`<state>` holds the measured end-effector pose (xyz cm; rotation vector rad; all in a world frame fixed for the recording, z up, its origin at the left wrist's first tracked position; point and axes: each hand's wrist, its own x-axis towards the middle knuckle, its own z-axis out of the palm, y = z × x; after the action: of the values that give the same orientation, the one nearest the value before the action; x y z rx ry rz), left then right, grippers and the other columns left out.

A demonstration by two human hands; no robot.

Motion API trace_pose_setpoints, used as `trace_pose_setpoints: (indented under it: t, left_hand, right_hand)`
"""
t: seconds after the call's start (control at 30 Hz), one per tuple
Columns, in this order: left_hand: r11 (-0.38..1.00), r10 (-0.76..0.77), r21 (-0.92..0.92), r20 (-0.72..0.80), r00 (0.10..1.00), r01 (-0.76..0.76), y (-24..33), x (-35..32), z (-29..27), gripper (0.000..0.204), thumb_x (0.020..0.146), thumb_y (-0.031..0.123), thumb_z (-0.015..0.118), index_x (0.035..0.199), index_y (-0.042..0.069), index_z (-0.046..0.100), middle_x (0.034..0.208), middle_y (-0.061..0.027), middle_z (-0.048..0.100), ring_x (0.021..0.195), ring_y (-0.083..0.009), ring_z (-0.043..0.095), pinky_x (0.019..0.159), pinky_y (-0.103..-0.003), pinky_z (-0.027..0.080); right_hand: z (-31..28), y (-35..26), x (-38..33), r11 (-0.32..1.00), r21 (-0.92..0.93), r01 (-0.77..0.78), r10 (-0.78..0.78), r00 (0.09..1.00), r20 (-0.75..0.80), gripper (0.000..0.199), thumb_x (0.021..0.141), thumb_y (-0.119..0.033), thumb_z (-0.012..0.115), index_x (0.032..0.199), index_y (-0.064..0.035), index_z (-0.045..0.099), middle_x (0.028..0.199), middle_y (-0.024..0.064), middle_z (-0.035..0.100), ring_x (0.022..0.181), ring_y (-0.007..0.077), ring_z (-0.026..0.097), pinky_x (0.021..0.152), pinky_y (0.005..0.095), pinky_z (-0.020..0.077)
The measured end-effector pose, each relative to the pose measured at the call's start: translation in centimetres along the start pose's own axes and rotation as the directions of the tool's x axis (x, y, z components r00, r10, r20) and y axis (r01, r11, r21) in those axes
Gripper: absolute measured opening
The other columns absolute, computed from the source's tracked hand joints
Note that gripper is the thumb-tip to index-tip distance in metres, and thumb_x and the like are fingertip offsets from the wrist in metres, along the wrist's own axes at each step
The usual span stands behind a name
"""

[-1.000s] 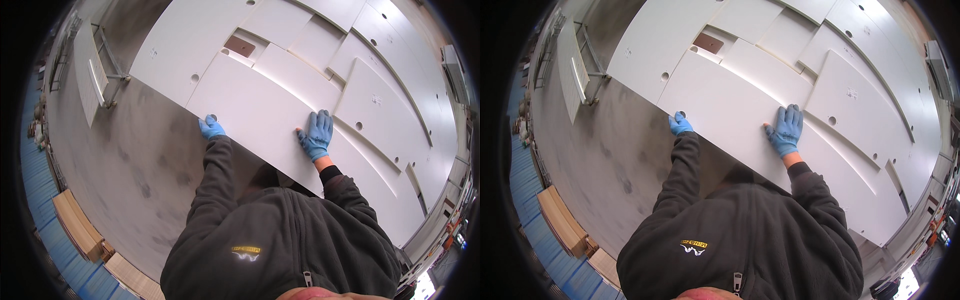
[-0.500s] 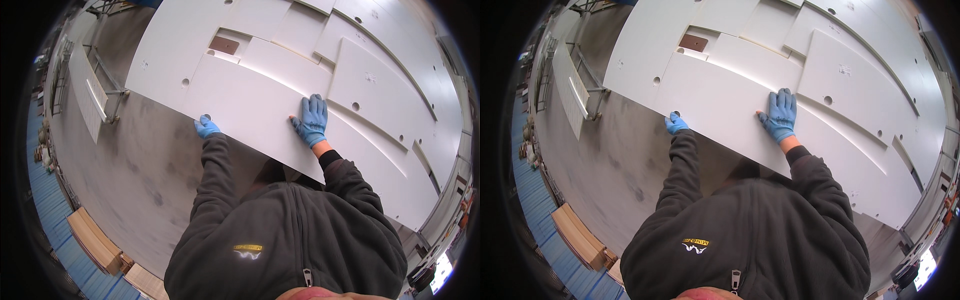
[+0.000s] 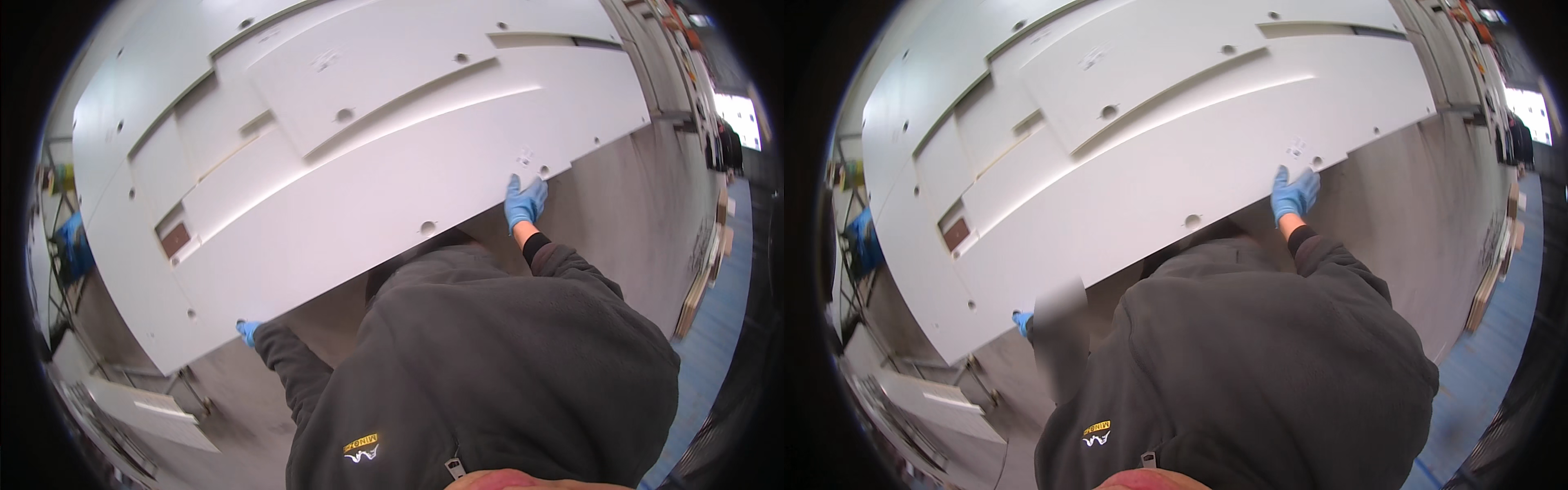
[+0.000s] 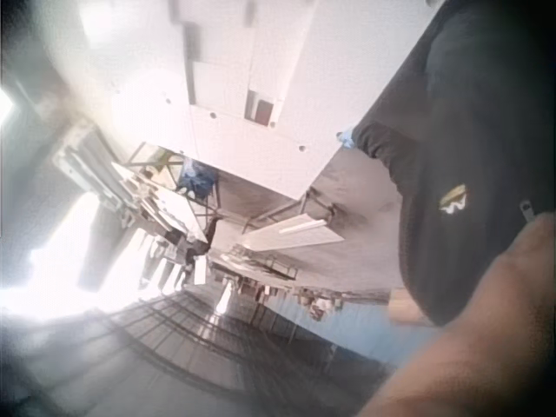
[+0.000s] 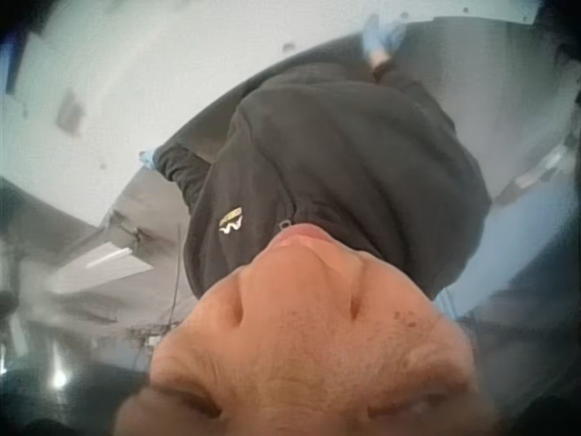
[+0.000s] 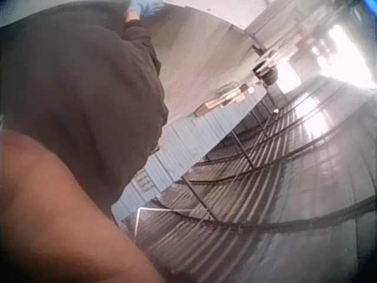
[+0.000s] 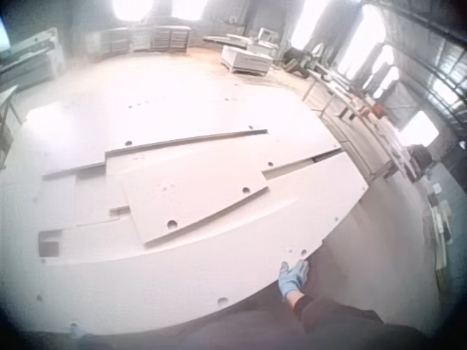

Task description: The person lifts and stacks white flat panels on a workbench, aligning them by hand. The person also places a dark rectangular panel and a long brown trim piece on top of the stack.

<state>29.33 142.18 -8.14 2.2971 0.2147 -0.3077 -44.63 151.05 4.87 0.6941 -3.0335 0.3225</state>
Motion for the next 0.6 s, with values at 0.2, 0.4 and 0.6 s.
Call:
trace_pose_setpoints:
  t: [0.2, 0.4, 0.6]
  left_hand:
    - [0.995, -0.06, 0.087, 0.076, 0.995, 0.054, 3.5, -4.9, 1.0, 0.061, 0.093, 0.051, 0.064, 0.105, -0.009, 0.073, 0.105, -0.0248, 0.075, 0.086, -0.0326, 0.071, 0.076, -0.043, 0.058]
    - [0.991, -0.046, 0.133, 0.14, 0.989, 0.027, 4.6, -7.1, 1.4, 0.062, 0.093, 0.052, 0.064, 0.106, -0.009, 0.073, 0.106, -0.0248, 0.074, 0.087, -0.0324, 0.071, 0.076, -0.043, 0.058]
    - [0.983, -0.062, 0.179, 0.157, 0.986, 0.033, 4.3, -6.5, 1.7, 0.064, 0.093, 0.053, 0.064, 0.107, -0.008, 0.073, 0.107, -0.0247, 0.074, 0.088, -0.0322, 0.072, 0.077, -0.043, 0.058]
  right_hand:
    - [8.3, 7.9, 8.4, 0.325, 0.644, -0.692, 0.499, 0.704, 0.505, 0.083, 0.098, -0.067, 0.052, 0.135, 0.0068, 0.058, 0.139, 0.0211, 0.062, 0.125, 0.0312, 0.061, 0.104, 0.039, 0.0483]
    - [8.8, 6.5, 9.2, 0.349, 0.54, -0.765, 0.672, 0.607, 0.425, 0.065, 0.099, -0.057, 0.056, 0.118, 0.0035, 0.067, 0.111, 0.0155, 0.074, 0.098, 0.0251, 0.071, 0.084, 0.0379, 0.0555]
    - [6.7, 5.2, 9.0, 0.376, 0.51, -0.773, 0.659, 0.61, 0.439, 0.067, 0.1, -0.056, 0.054, 0.12, 0.0063, 0.066, 0.118, 0.0188, 0.072, 0.106, 0.0279, 0.07, 0.092, 0.039, 0.0535]
